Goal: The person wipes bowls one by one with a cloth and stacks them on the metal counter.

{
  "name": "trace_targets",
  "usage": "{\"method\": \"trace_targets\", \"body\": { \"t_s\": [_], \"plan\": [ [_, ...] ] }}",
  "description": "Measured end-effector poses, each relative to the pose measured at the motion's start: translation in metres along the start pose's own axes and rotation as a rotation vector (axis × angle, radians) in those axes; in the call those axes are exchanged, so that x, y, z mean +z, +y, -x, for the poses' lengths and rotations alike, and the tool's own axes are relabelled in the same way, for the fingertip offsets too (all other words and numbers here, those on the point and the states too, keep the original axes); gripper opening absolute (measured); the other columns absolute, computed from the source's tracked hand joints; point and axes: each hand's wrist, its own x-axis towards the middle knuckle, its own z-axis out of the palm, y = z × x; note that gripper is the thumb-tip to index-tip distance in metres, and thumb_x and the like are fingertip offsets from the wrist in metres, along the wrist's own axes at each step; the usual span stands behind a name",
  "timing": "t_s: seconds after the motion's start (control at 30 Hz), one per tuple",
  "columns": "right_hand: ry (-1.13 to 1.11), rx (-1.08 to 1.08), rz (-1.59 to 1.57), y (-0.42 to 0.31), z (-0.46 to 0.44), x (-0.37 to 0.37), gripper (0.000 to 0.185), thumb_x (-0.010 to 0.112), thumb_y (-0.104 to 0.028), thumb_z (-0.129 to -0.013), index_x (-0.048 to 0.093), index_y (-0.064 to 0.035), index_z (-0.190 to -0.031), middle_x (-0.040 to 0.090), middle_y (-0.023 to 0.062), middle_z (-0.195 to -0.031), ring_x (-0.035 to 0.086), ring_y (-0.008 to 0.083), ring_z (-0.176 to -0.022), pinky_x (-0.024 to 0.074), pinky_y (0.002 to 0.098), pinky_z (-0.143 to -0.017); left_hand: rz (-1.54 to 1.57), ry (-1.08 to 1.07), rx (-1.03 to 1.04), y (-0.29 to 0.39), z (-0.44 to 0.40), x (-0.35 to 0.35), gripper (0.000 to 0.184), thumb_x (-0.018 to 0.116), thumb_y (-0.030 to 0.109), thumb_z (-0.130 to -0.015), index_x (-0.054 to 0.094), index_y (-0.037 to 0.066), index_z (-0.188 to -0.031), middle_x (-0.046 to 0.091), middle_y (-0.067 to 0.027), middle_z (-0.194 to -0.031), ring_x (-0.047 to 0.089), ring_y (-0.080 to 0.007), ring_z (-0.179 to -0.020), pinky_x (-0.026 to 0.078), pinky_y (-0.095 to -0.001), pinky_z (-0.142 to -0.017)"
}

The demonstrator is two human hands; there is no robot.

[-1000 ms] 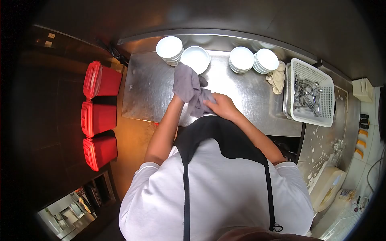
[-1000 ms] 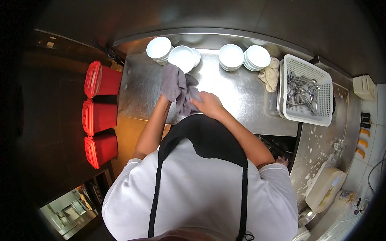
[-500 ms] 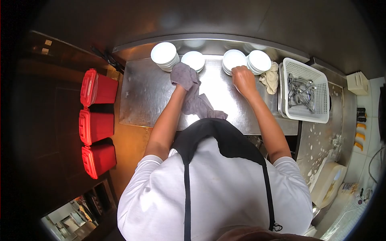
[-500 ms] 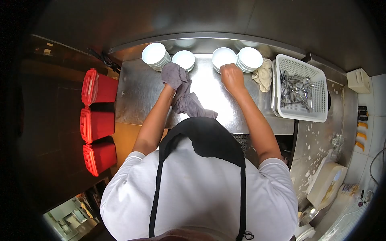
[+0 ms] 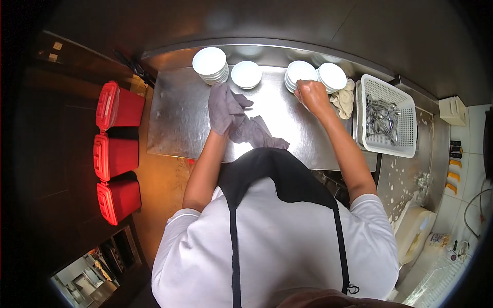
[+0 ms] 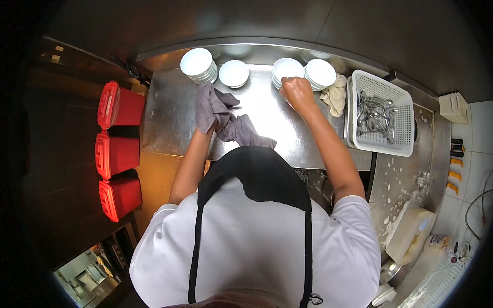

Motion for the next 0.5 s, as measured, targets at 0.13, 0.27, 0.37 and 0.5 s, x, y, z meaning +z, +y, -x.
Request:
{"method": "trace_targets", "body": {
  "t_s": [0.13, 0.27, 0.37, 0.5],
  "plan": [
    [0.108, 0.169, -0.069, -0.012, -0.004, -0.013, 0.015, 0.067, -0.013, -0.085, 0.067, -0.0014, -0.076, 0.068, 0.0196, -0.069, 0.069, 0.0339, -0.064, 0.0565, 0.0423, -0.061, 0.790, -0.059, -0.306, -0.006, 0.024, -0.005, 0.040, 0.049, 0.032, -0.106, 0.049, 0.003, -0.133, 0.061, -0.0110, -0.120, 0.059, -0.0252, -0.121, 0.049, -0.0397, -0.104],
    [0.241, 0.806, -1.177, 0.002, -0.007, -0.005, 0.017, 0.060, -0.014, -0.098, 0.066, -0.0041, -0.085, 0.071, 0.0112, -0.084, 0.071, 0.0255, -0.076, 0.0617, 0.0377, -0.069, 0.912, -0.078, -0.324, 0.030, 0.042, -0.004, 0.053, 0.049, 0.033, -0.107, 0.040, 0.002, -0.149, 0.052, -0.0132, -0.144, 0.052, -0.0271, -0.132, 0.042, -0.0430, -0.115],
    [0.566, 1.032, -1.806, -0.008, -0.003, -0.015, 0.013, 0.054, -0.012, -0.102, 0.063, -0.0042, -0.097, 0.065, 0.0049, -0.093, 0.069, 0.0192, -0.089, 0.0641, 0.0380, -0.077, 1.021, -0.194, -0.313, 0.050, 0.047, 0.008, 0.054, 0.046, 0.030, -0.108, 0.035, 0.005, -0.154, 0.045, -0.0108, -0.152, 0.046, -0.0255, -0.138, 0.036, -0.0416, -0.119],
    [0.555, 0.748, -1.680, -0.047, 0.017, -0.009, 0.011, 0.056, -0.011, -0.101, 0.060, -0.0010, -0.104, 0.062, 0.0041, -0.090, 0.068, 0.0167, -0.096, 0.0614, 0.0388, -0.085, 0.913, -0.196, -0.315, 0.054, 0.047, 0.022, 0.053, 0.045, 0.032, -0.109, 0.035, 0.006, -0.154, 0.046, -0.0104, -0.152, 0.046, -0.0252, -0.139, 0.035, -0.0416, -0.120]
  ]
}}
